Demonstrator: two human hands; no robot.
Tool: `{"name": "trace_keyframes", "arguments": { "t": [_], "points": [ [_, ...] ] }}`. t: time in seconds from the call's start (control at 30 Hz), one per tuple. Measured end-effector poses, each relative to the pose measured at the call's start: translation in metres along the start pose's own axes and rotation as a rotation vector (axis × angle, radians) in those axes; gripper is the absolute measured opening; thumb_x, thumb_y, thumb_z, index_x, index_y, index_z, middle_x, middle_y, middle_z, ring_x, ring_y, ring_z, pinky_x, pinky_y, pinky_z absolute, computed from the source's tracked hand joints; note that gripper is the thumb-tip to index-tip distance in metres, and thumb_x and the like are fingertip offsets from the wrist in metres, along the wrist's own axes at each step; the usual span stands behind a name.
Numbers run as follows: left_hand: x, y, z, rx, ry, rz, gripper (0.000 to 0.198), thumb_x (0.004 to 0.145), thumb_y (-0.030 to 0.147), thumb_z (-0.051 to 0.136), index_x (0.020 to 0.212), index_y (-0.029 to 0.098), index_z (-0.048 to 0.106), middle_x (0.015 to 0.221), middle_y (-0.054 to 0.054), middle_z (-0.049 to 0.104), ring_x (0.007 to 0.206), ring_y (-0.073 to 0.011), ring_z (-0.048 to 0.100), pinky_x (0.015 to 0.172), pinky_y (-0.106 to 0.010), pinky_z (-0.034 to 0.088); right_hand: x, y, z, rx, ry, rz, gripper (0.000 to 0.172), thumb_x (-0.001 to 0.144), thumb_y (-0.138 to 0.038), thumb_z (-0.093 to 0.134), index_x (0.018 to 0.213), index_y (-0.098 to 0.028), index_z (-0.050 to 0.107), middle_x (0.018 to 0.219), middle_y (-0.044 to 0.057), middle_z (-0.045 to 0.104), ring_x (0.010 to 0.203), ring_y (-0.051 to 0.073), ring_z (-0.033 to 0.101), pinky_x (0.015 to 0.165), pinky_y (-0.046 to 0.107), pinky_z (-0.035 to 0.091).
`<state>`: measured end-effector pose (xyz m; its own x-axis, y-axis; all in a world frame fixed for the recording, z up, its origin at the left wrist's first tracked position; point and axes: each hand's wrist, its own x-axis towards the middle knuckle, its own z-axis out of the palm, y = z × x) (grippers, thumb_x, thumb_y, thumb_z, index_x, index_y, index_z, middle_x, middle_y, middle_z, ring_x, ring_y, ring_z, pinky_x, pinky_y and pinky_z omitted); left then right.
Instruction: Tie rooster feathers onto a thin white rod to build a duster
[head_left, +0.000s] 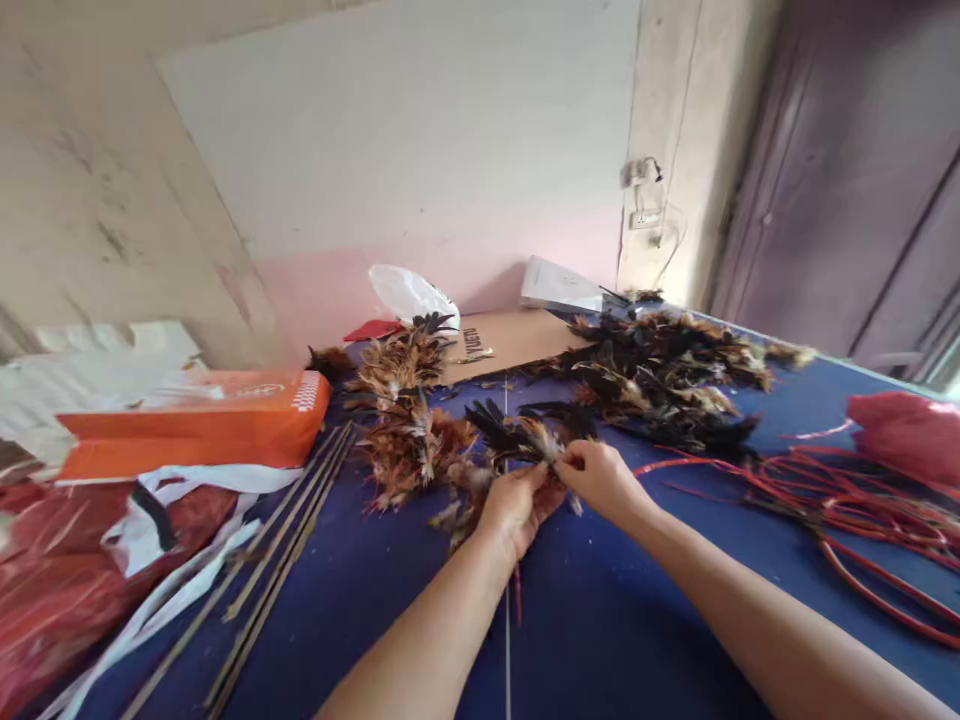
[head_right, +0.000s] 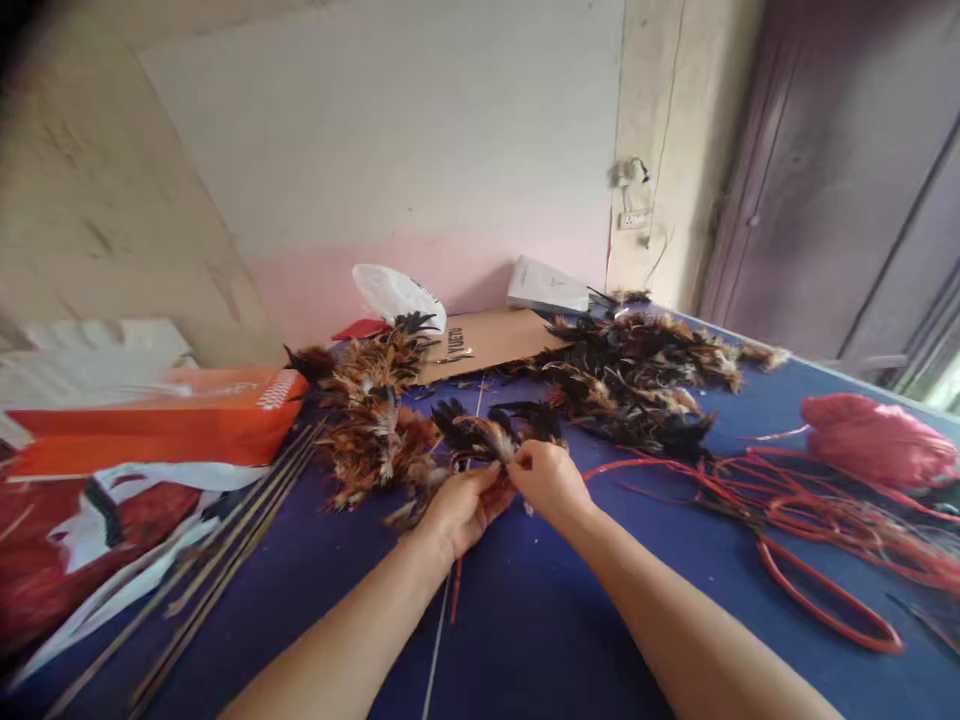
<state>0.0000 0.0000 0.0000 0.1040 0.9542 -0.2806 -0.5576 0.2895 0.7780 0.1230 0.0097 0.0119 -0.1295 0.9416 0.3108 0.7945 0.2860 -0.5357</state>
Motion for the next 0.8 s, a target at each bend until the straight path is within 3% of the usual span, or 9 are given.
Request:
{"name": "trace_keyframes", "arguments": {
  "t": [0.2,0.37,0.63,0.8],
  "points": [
    [-0.001,-0.006,0.000,0.057,-0.050,0.155,0.023,0.052,0.025,0.076,0.059,0.008,0.062,0.055,-0.005,0.064,0.053,-0.0134,0.059,0.055,-0.024,0.048,-0.011,-0.011,-0.005,-0.180,0.073,-0.113,0.018,0.076,-0.019,0.044,0.068,-0.018,0.061,0.072,0.004,0.064,0.068,0.014,0.057,0.060,0.021,0.035],
    [0.001,-0.003,-0.003,0.112,-0.046,0.255,0.026,0.054,0.032,0.073,0.057,0.010,0.061,0.054,-0.004,0.063,0.055,-0.0145,0.060,0.058,-0.026,0.047,-0.013,-0.016,-0.006,-0.168,0.041,-0.255,0.025,0.082,-0.020,0.038,0.075,-0.017,0.062,0.075,0.006,0.063,0.070,0.014,0.058,0.063,0.021,0.037],
    [-0.003,-0.003,0.000,0.109,-0.119,0.279,0.026,0.056,0.033,0.073,0.063,0.010,0.064,0.058,-0.004,0.063,0.057,-0.0140,0.059,0.062,-0.027,0.048,-0.011,-0.012,-0.005,-0.072,0.123,-0.172,0.013,0.075,-0.017,0.046,0.068,-0.017,0.058,0.070,0.004,0.062,0.067,0.014,0.056,0.061,0.021,0.036],
    [0.001,0.000,-0.002,0.123,0.012,0.266,0.026,0.049,0.029,0.077,0.054,0.010,0.060,0.055,-0.003,0.062,0.054,-0.0129,0.058,0.061,-0.027,0.048,-0.005,-0.009,-0.009,0.212,-0.003,-0.198,0.015,0.070,-0.015,0.047,0.066,-0.017,0.062,0.063,0.001,0.062,0.059,0.012,0.055,0.057,0.020,0.038]
  ]
}}
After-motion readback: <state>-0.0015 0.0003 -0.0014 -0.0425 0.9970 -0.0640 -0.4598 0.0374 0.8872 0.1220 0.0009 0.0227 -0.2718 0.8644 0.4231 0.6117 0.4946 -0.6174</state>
